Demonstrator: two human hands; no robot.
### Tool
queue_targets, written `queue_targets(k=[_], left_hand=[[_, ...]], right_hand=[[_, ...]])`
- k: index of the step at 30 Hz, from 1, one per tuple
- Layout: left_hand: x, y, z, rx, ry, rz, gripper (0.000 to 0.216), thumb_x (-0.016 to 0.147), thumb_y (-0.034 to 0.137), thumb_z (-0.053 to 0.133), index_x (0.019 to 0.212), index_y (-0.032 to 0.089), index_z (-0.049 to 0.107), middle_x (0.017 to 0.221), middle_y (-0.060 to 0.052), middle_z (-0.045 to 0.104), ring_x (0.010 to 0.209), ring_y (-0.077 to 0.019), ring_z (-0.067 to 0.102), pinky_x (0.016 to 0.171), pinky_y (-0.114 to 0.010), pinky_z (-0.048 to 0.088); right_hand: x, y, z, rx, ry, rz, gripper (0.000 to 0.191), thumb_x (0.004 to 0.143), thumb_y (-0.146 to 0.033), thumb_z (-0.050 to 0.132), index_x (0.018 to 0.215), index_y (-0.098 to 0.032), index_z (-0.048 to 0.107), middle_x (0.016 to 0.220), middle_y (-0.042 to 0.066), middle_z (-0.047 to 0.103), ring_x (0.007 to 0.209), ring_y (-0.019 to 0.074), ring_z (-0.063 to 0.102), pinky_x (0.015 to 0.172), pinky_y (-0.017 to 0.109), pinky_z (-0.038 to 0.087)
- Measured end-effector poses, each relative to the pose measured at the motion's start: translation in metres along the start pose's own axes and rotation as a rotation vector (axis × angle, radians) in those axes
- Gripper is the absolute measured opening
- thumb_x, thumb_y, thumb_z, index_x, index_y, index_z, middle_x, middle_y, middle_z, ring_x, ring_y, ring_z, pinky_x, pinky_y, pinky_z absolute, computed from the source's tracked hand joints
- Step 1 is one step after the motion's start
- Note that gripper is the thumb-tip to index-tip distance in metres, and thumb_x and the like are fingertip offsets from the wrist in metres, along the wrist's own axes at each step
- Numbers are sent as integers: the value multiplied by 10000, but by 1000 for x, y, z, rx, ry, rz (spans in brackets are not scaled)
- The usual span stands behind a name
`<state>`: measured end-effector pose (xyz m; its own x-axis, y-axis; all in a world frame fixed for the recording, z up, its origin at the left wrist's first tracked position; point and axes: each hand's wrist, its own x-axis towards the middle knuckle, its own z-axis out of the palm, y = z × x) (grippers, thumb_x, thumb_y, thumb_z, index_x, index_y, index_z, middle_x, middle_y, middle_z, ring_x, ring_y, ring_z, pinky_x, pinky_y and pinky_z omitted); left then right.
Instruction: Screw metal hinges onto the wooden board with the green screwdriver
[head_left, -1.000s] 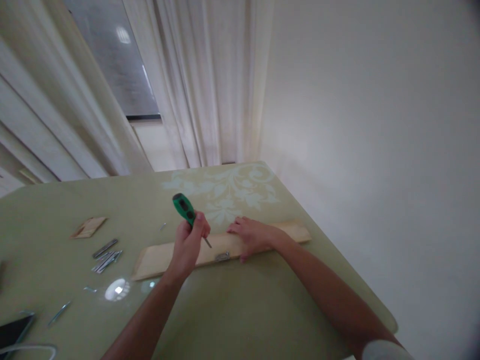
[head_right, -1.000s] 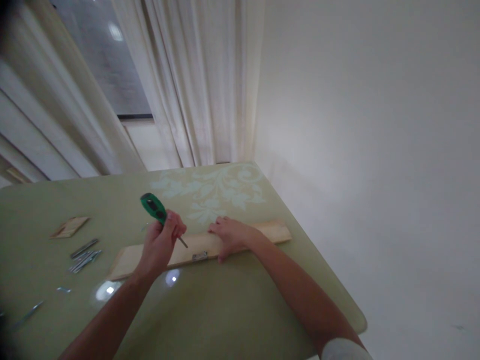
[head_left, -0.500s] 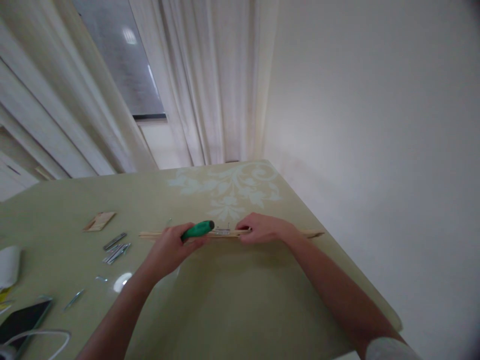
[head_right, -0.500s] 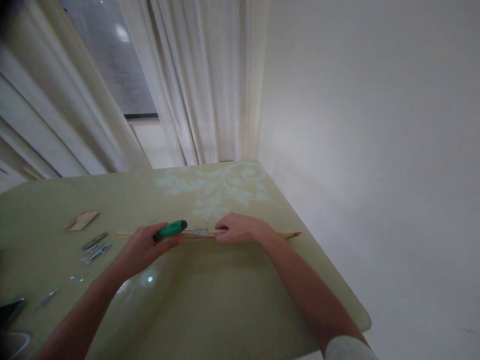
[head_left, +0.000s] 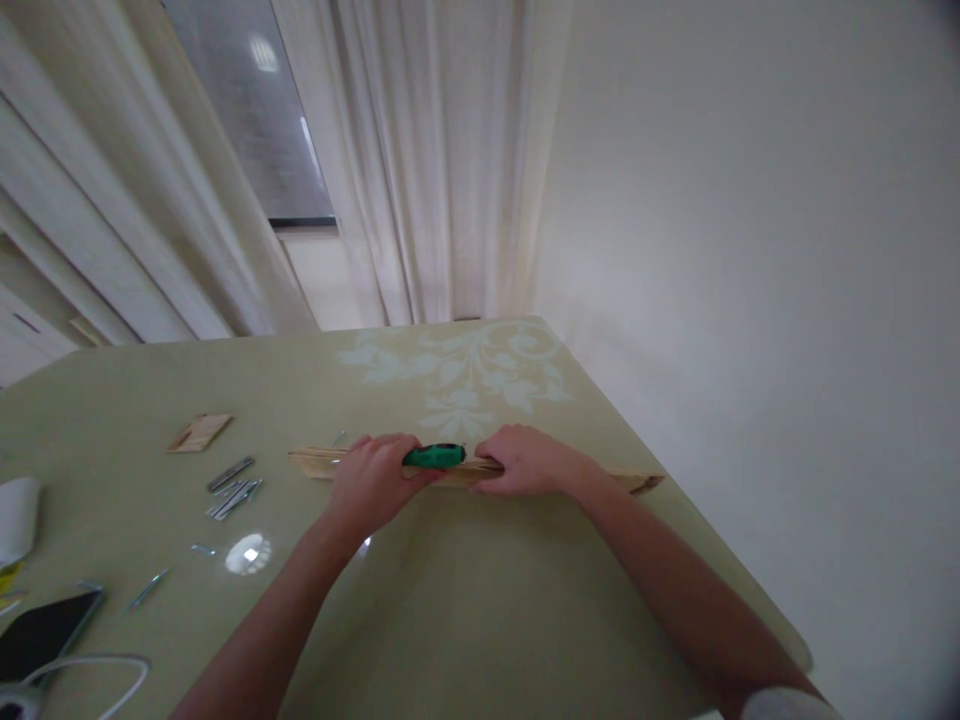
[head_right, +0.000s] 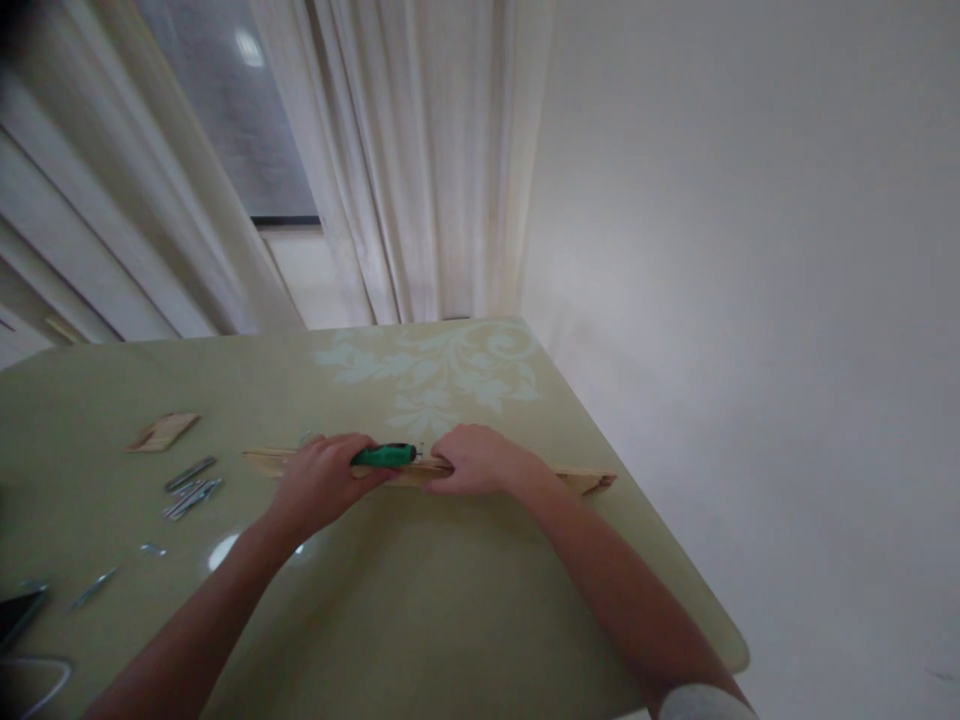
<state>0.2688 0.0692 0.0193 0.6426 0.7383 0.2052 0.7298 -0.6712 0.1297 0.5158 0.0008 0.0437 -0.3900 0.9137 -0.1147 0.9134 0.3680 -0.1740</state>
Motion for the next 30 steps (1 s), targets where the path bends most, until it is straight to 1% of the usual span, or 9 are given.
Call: queue_targets(k=[6, 10, 13, 16, 21, 23, 25, 28, 30], left_hand=[[-4, -2, 4, -19, 5, 69, 290, 946, 511, 682, 906, 225, 713, 914, -54, 788, 871, -283, 737, 783, -353, 428], [-9, -4, 5, -66, -17, 103, 114, 924, 335, 716, 991, 245, 735, 973, -35, 798, 924, -276, 742, 828, -370, 424], [-11, -4, 6, -60, -10, 120, 130, 881, 248, 734, 1011, 255, 744, 995, -27, 801, 949, -278, 743, 848, -387, 424], [-14, -3, 10, -36, -8, 113, 135, 863, 207, 716, 990, 243, 749, 982, -39, 802, 944, -289, 744, 846, -401, 436], [-24, -4, 18, -70, -31, 96, 262, 821, 150, 687, 1052, 252, 754, 1044, -56, 807, 966, -292, 743, 866, -386, 474], [-30, -5, 17, -171, -32, 71, 323, 851, 192, 673, 1159, 274, 728, 1115, -48, 799, 997, -277, 739, 868, -358, 491], [-35, -6, 11, -302, -14, 22, 291, 928, 312, 631, 1210, 275, 690, 1140, -44, 785, 978, -256, 734, 835, -331, 503], [-40, -4, -1, -460, 39, -51, 313, 1003, 491, 523, 1127, 237, 658, 1012, -47, 760, 847, -228, 704, 735, -306, 500], [-41, -2, -9, -521, 72, -77, 334, 1024, 515, 471, 1044, 222, 631, 880, -30, 715, 766, -216, 664, 689, -301, 486]], right_hand=[[3, -13, -1, -207, -27, 36, 386, 966, -484, 569, 880, -182, 794, 868, 124, 791, 757, 247, 716, 647, 302, 427], [2, -16, -2, -258, -26, 12, 393, 960, -488, 568, 868, -184, 797, 860, 120, 796, 745, 243, 723, 621, 298, 412], [2, -14, 0, -278, -13, -4, 410, 969, -497, 561, 861, -177, 792, 859, 119, 793, 753, 247, 724, 599, 298, 393], [3, -11, 7, -304, 23, -26, 342, 970, -445, 587, 909, -171, 783, 907, 116, 792, 795, 242, 720, 614, 294, 400], [-2, -5, 35, -339, 126, -90, 310, 986, -431, 618, 1054, -151, 733, 993, 117, 771, 921, 249, 693, 695, 312, 451], [-6, -5, 52, -355, 201, -126, 339, 987, -430, 630, 1129, -131, 705, 1011, 127, 760, 956, 259, 679, 730, 332, 467], [-11, -5, 69, -375, 284, -171, 354, 1000, -397, 617, 1186, -104, 683, 1042, 143, 753, 978, 268, 670, 758, 354, 479], [-17, -7, 88, -364, 375, -208, 398, 1025, -395, 584, 1256, -81, 660, 1148, 177, 738, 1026, 284, 661, 794, 384, 498], [-19, -7, 93, -320, 397, -187, 451, 1028, -442, 581, 1297, -86, 646, 1211, 194, 721, 1069, 297, 651, 840, 406, 510]])
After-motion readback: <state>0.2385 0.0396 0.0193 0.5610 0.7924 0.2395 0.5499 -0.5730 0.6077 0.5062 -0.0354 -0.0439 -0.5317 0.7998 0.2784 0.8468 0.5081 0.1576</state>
